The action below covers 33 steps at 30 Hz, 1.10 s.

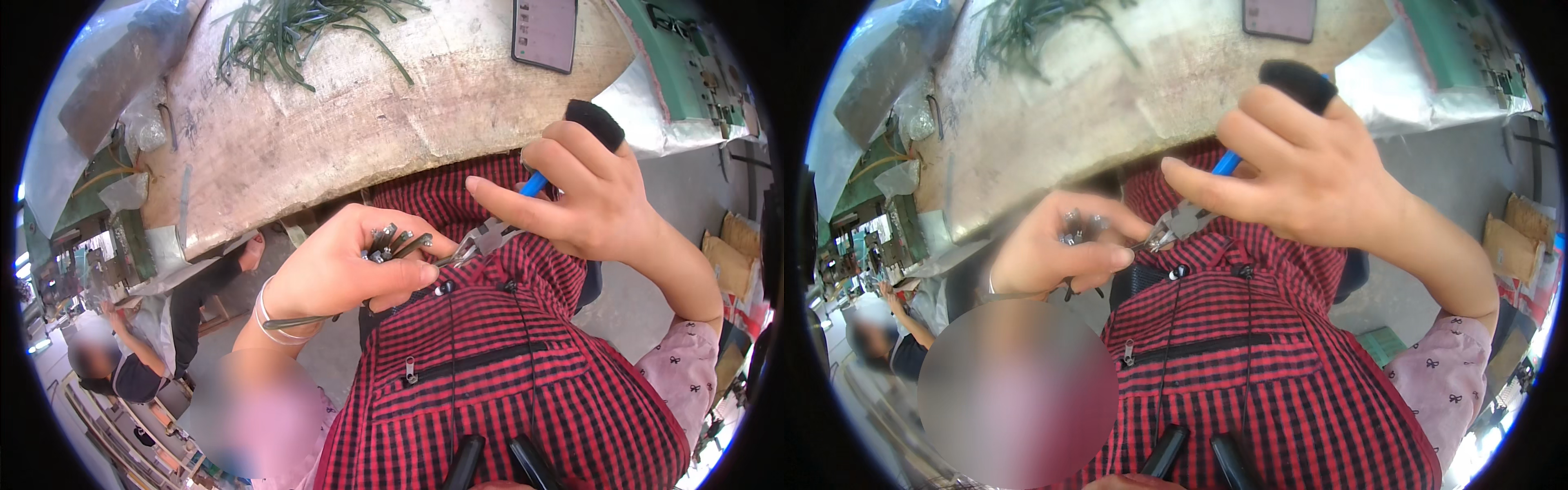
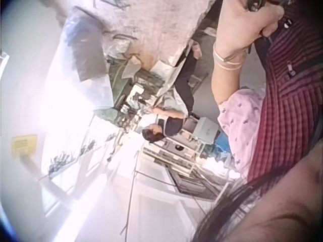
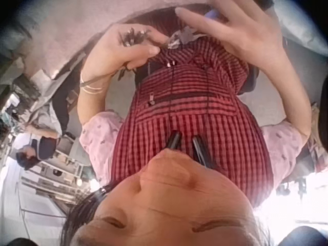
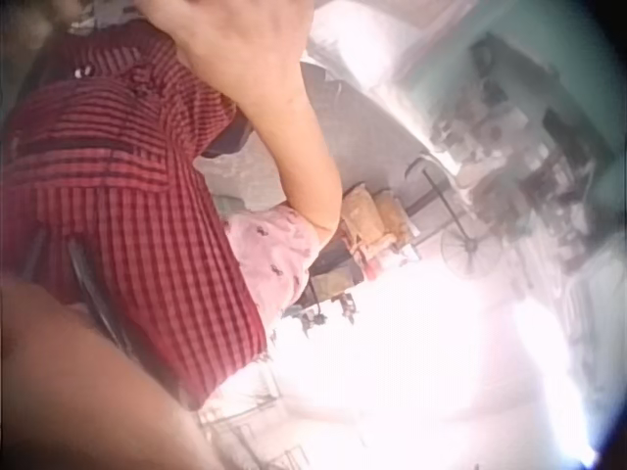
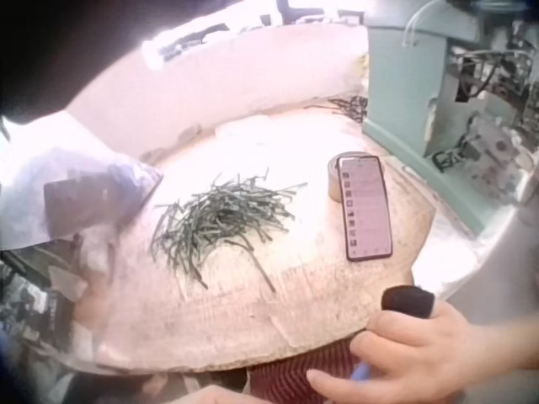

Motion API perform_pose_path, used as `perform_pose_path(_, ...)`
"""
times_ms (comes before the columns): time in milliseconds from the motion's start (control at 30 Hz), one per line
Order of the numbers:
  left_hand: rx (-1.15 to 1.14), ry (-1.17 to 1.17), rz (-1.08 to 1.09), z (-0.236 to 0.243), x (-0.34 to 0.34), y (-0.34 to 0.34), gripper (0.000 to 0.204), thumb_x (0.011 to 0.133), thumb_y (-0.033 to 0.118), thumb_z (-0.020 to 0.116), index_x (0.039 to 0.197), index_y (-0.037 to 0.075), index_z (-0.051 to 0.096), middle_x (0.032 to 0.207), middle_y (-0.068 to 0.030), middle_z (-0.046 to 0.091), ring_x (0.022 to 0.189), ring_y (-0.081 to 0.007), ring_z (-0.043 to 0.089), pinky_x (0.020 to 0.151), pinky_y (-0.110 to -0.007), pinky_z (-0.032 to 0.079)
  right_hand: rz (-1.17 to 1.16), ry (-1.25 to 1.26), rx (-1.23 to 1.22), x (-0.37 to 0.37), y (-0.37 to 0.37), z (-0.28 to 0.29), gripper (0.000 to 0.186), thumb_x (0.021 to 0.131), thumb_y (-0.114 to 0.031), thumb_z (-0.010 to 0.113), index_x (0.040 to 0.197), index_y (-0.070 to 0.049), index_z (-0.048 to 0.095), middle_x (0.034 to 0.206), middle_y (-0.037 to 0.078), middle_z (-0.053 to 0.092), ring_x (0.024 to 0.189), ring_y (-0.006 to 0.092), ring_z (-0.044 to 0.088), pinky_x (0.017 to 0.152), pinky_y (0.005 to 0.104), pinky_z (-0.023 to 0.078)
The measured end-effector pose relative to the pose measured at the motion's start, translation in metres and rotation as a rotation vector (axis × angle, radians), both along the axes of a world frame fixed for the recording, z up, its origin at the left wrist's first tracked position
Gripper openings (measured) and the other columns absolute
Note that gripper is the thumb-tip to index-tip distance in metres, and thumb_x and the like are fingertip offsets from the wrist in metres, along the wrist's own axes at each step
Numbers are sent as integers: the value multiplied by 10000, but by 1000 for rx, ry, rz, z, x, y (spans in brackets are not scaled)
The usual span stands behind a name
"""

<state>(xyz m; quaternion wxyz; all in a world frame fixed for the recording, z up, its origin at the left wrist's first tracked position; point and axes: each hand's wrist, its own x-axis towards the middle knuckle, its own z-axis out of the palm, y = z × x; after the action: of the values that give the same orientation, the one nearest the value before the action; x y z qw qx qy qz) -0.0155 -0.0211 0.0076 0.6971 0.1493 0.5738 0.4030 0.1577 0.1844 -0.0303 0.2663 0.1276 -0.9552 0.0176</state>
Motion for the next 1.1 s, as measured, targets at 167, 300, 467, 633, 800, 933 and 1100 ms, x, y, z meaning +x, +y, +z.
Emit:
perform_pose_path(167, 6, 61, 40, 1, 6, -3, 269, 787, 0, 735, 1047, -59, 699, 604, -13, 582, 443, -44, 427, 409, -218, 274, 18, -207, -40, 4, -2, 11, 475, 619, -182, 673, 1089, -240, 700, 751, 7, 440, 642, 183, 461, 465, 321, 309)
perform_pose_path(300, 91, -75, 123, -4, 5, -6, 277, 776, -5, 738, 1037, -87, 692, 594, -16, 585, 438, -42, 419, 402, -219, 259, 26, -227, -439, 12, -10, -22, 527, 589, -80, 678, 1100, -211, 700, 751, 22, 447, 646, 217, 468, 478, 343, 334)
perform_pose_path(467, 60, 63, 131, 1, 5, -3, 264, 791, 10, 735, 1038, -77, 695, 596, -15, 581, 436, -47, 418, 399, -218, 257, -147, -193, -210, 8, -15, -19, 440, 639, -132, 682, 1068, -231, 690, 750, -1, 443, 722, 188, 515, 481, 328, 344)
perform_pose_path(633, 93, -86, -3, -14, 9, -9, 319, 951, 163, 627, 1215, -15, 606, 686, -13, 623, 508, -31, 508, 401, -163, 353, -98, -347, -535, 14, -11, -11, 409, 612, -73, 694, 1002, -198, 701, 750, 14, 472, 713, 213, 515, 569, 332, 388)
perform_pose_path(800, 388, 525, 256, -15, -4, 13, 186, 950, 143, 624, 1121, 69, 616, 831, -68, 669, 657, -108, 650, 474, -208, 478, -245, -500, -1846, 48, -18, -33, 405, 846, -90, 657, 1239, -39, 577, 968, 35, 630, 932, 157, 611, 861, 313, 476)
perform_pose_path(933, 682, 1964, -338, -84, -87, 72, 140, 800, 105, 659, 931, 148, 634, 753, -16, 612, 638, -209, 637, 531, -333, 482, -204, -658, -2307, 41, -37, -31, 612, 948, -284, 619, 1463, -55, 382, 982, 74, 625, 932, 182, 627, 867, 354, 512)
perform_pose_path(1100, 918, 1863, -16, -91, -89, 116, 215, 765, 48, 683, 942, 165, 647, 841, -8, 619, 595, -182, 598, 506, -307, 466, -117, -951, -1979, 61, -56, -51, 826, 838, -140, 749, 1528, -84, 298, 1089, 64, 604, 959, 131, 621, 880, 292, 494)
